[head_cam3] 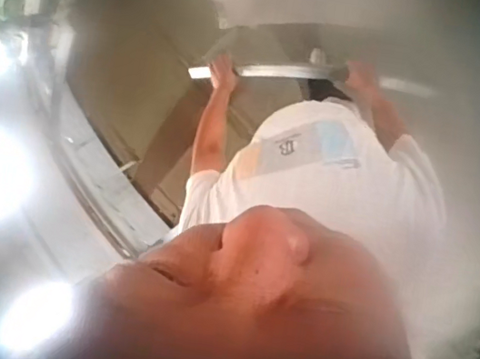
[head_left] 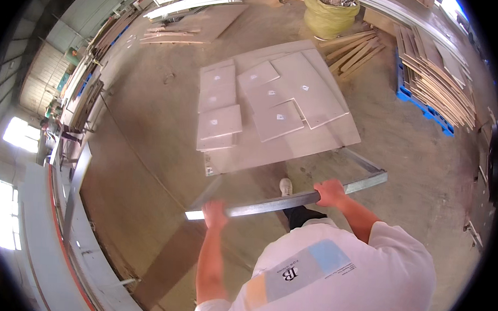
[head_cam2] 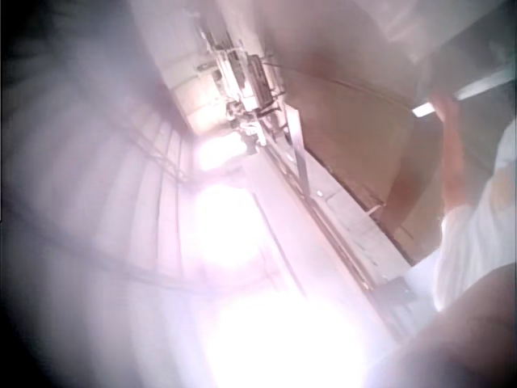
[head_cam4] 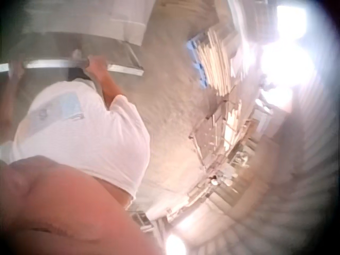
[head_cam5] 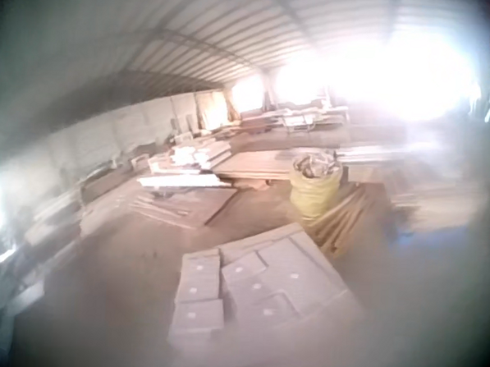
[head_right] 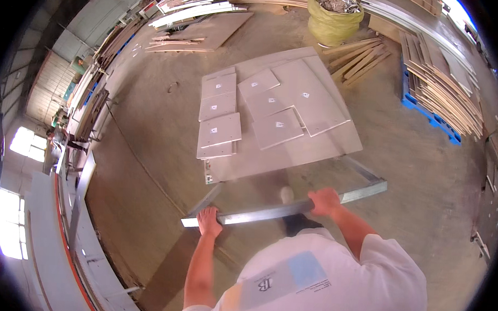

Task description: The person repeatedly picks up large grey panels from a stack, places them onto a machine's conveyor belt, and operates the control panel to process them. After processing, the person removes the panels and stacks them on a nearby table.

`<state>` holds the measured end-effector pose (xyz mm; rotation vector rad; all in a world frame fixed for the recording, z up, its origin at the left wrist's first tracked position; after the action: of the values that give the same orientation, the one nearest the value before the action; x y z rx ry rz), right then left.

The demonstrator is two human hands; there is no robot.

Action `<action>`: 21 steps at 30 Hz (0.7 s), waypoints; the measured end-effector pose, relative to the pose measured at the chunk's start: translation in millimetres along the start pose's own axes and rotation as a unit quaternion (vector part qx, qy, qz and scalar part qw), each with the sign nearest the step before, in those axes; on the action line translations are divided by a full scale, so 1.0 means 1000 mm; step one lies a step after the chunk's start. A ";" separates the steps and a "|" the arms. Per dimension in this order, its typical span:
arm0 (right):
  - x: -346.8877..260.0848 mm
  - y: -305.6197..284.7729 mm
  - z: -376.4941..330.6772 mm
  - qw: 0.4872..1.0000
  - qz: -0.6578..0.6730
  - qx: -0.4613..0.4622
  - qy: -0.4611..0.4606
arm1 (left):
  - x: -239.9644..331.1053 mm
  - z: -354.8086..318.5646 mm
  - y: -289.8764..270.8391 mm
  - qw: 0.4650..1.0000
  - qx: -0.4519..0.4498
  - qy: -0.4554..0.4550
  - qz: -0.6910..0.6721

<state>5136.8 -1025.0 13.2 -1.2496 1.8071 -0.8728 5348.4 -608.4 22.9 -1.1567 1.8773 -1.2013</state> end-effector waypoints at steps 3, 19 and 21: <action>-0.019 -0.036 0.064 1.000 0.022 0.017 -0.003 | -0.008 0.054 -0.021 0.996 0.080 -0.034 0.013; -0.078 -0.200 0.410 0.993 0.114 0.022 -0.011 | -0.070 0.179 0.109 0.888 -0.143 -0.198 -0.391; -0.089 -0.226 0.452 0.994 0.101 0.042 0.000 | -0.097 0.211 0.112 0.878 -0.183 -0.198 -0.394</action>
<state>5648.9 -1056.0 7.4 -0.9941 1.8411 -0.8247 5528.4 -577.6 -158.9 -2.3284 1.3588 -0.8745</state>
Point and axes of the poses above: each hand's wrist, its own z-axis towards the middle knuckle, its own y-axis out of the palm, x = y × z, the point moved 5 cm from there along z, towards the middle knuckle, and after that the axes turned 4 degrees about -x, right-handed, at the moved point
